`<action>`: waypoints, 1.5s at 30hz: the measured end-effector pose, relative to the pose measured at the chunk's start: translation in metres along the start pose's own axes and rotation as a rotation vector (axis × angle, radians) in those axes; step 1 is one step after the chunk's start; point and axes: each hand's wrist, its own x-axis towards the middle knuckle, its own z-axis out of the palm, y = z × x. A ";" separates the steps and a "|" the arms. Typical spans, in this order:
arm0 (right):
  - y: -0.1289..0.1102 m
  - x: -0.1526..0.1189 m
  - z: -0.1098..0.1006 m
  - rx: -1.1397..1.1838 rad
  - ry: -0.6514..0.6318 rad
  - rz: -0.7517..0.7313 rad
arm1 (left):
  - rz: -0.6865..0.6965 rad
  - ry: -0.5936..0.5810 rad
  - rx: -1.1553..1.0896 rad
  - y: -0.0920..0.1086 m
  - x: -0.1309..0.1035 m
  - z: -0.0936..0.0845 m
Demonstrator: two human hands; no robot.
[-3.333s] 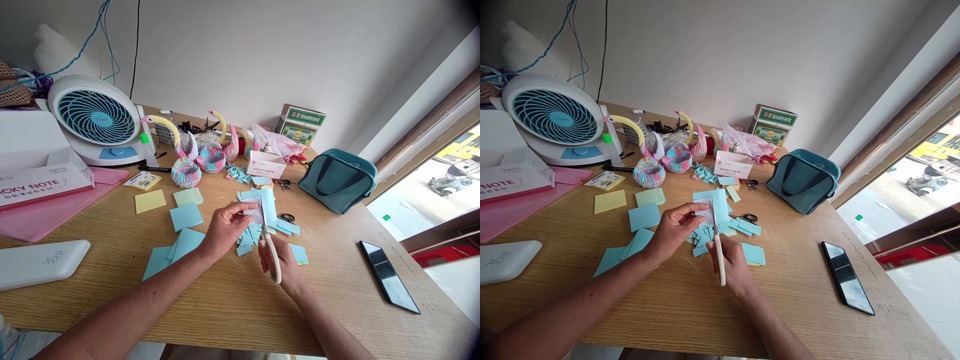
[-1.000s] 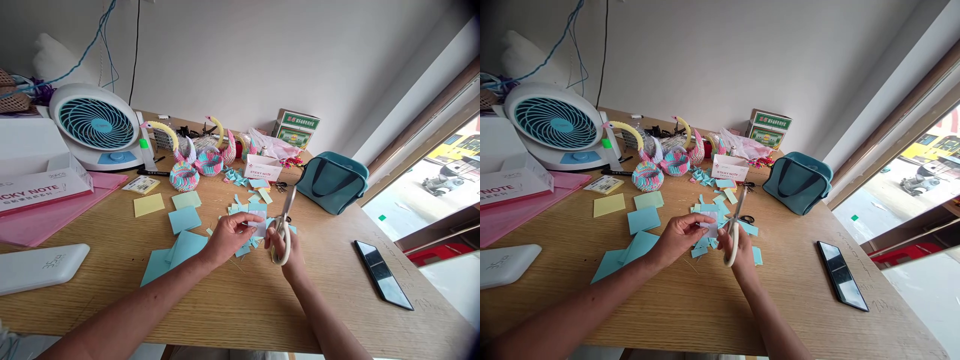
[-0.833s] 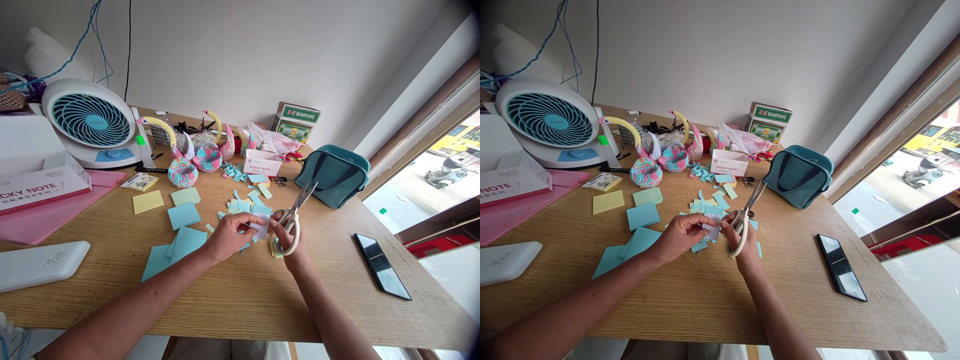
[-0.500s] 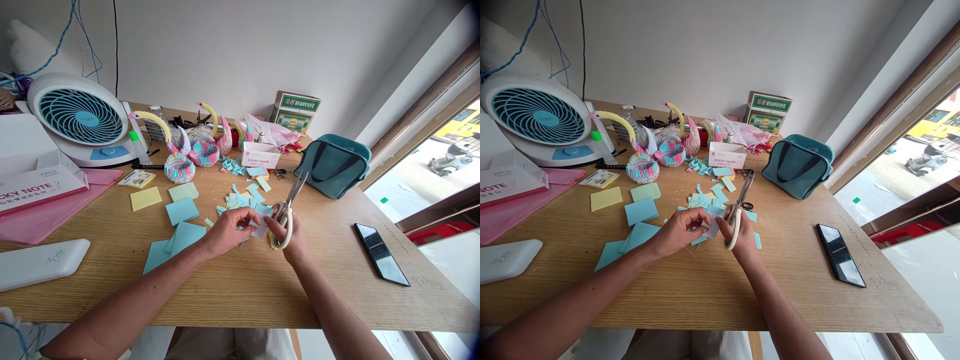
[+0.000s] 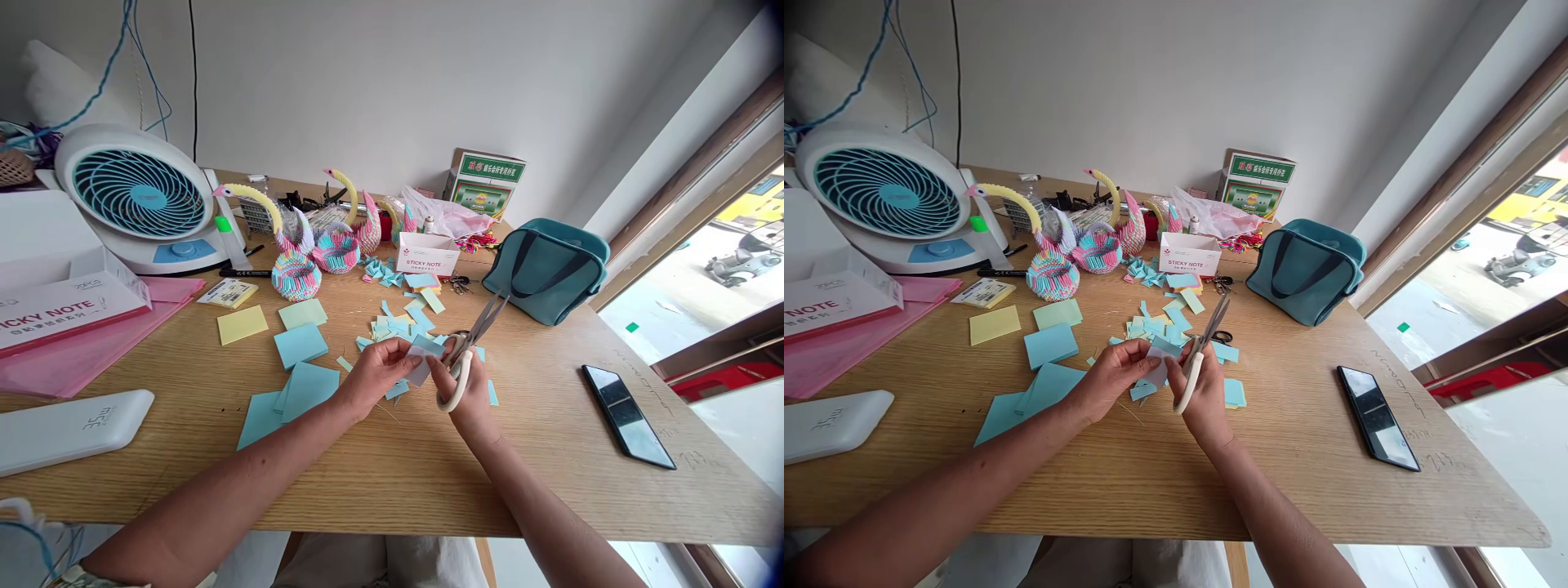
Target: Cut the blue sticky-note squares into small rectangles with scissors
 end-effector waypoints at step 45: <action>0.001 0.004 -0.035 0.080 -0.902 0.310 | -0.092 0.002 0.206 0.036 0.012 -0.044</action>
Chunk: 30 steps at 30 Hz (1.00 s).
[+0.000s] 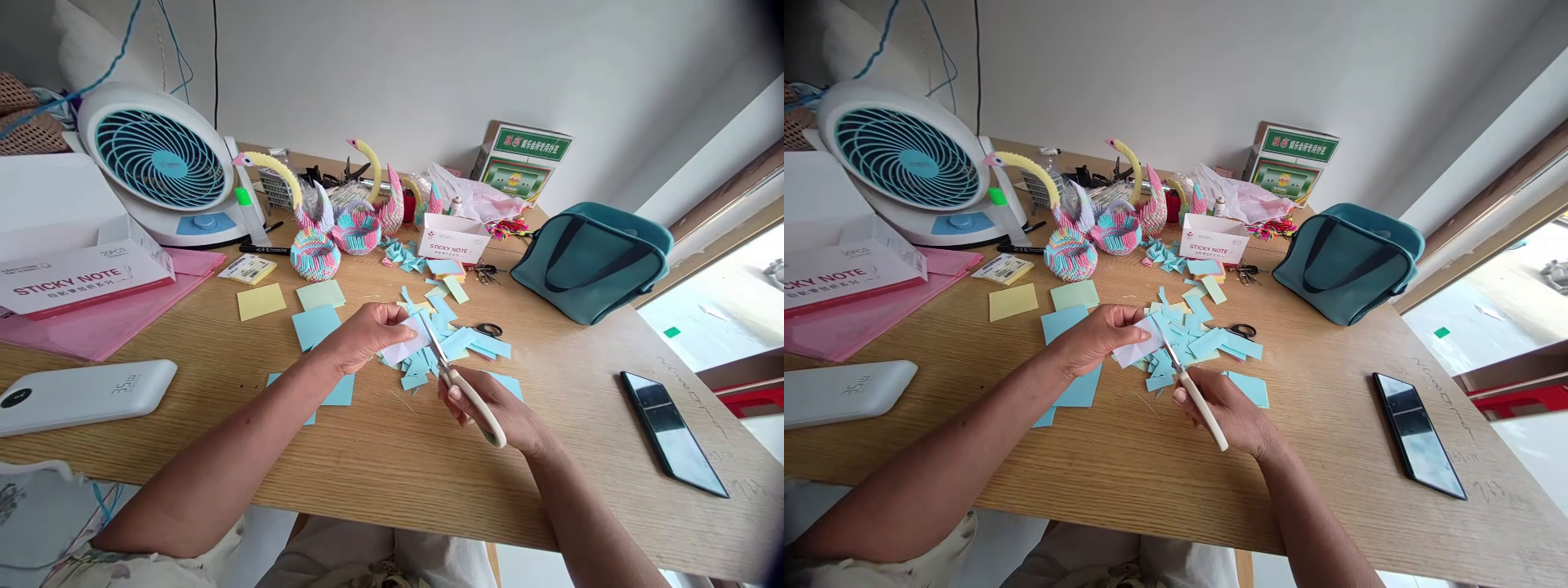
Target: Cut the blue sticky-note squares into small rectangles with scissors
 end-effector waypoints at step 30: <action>-0.001 0.000 -0.001 -0.087 -0.040 -0.009 | -0.118 0.000 -0.131 0.005 -0.001 0.003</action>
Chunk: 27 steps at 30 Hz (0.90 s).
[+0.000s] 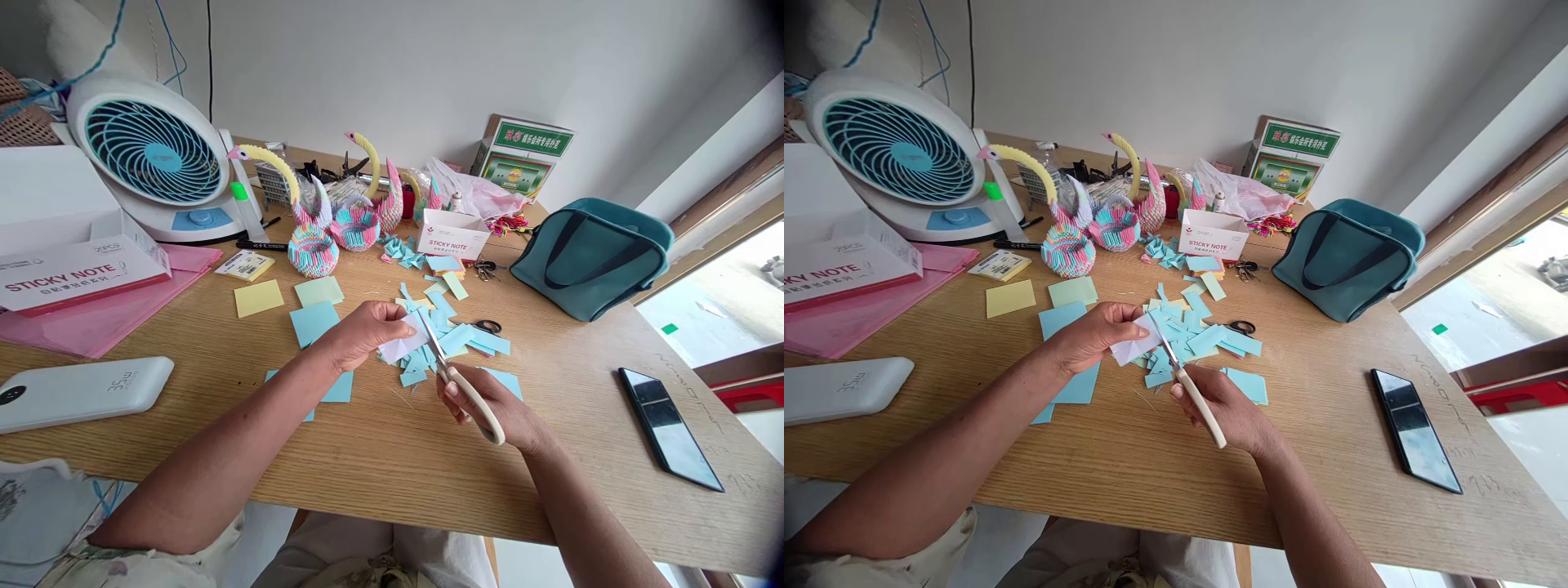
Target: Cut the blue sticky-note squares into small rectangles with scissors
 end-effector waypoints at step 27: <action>-0.005 0.001 0.002 -0.030 -0.001 -0.010 | -0.013 -0.025 0.018 0.000 -0.001 -0.003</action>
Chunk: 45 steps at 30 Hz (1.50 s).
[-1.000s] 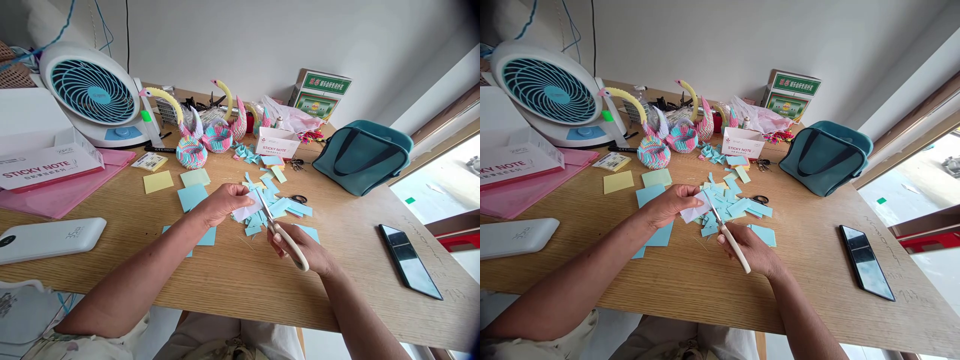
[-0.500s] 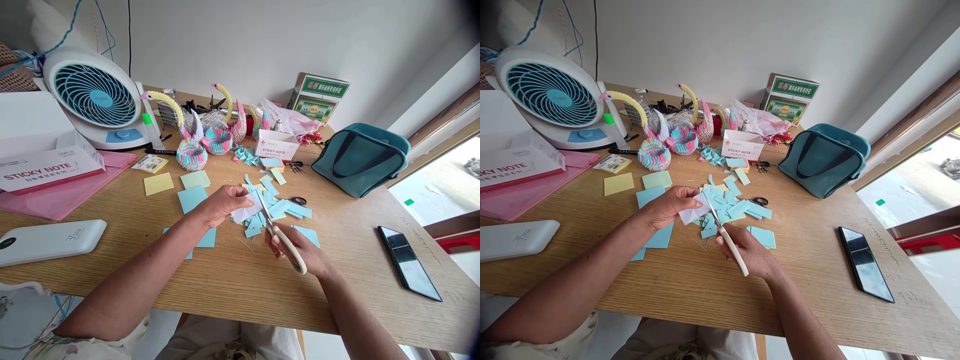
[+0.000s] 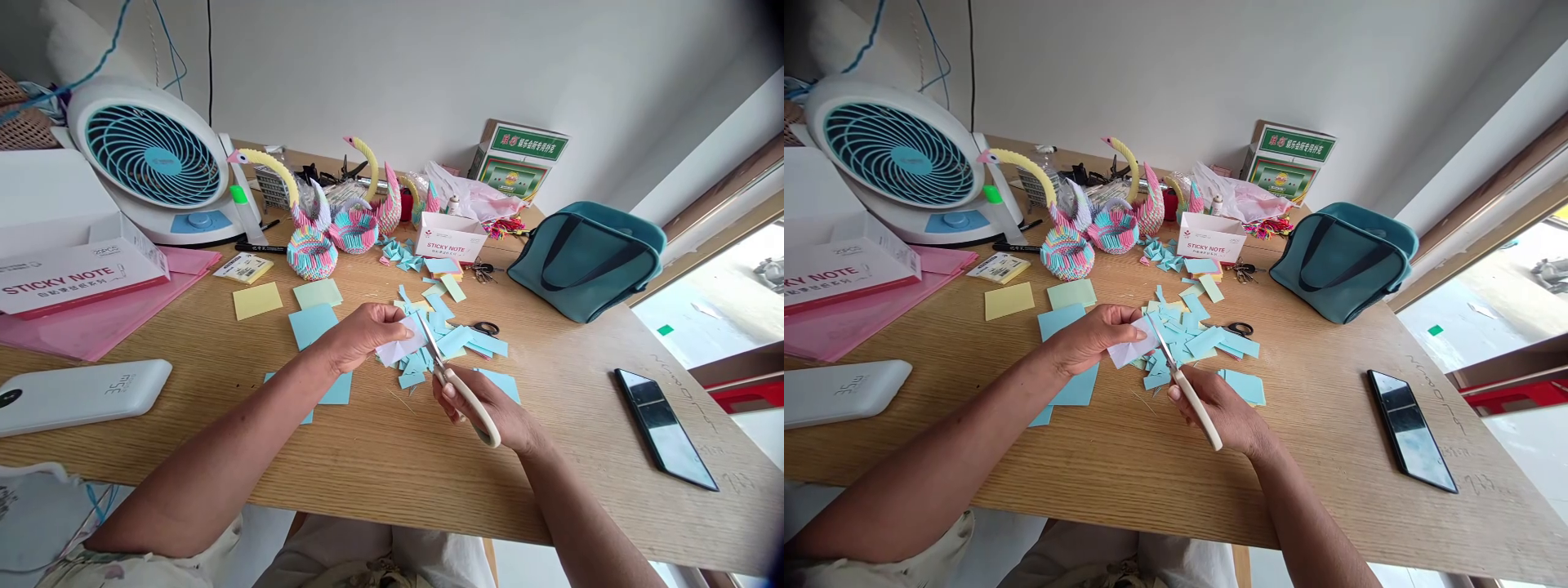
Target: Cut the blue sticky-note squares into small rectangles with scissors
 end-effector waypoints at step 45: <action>0.004 0.001 0.007 -0.052 0.044 -0.001 | 0.026 0.021 0.012 0.006 -0.003 0.001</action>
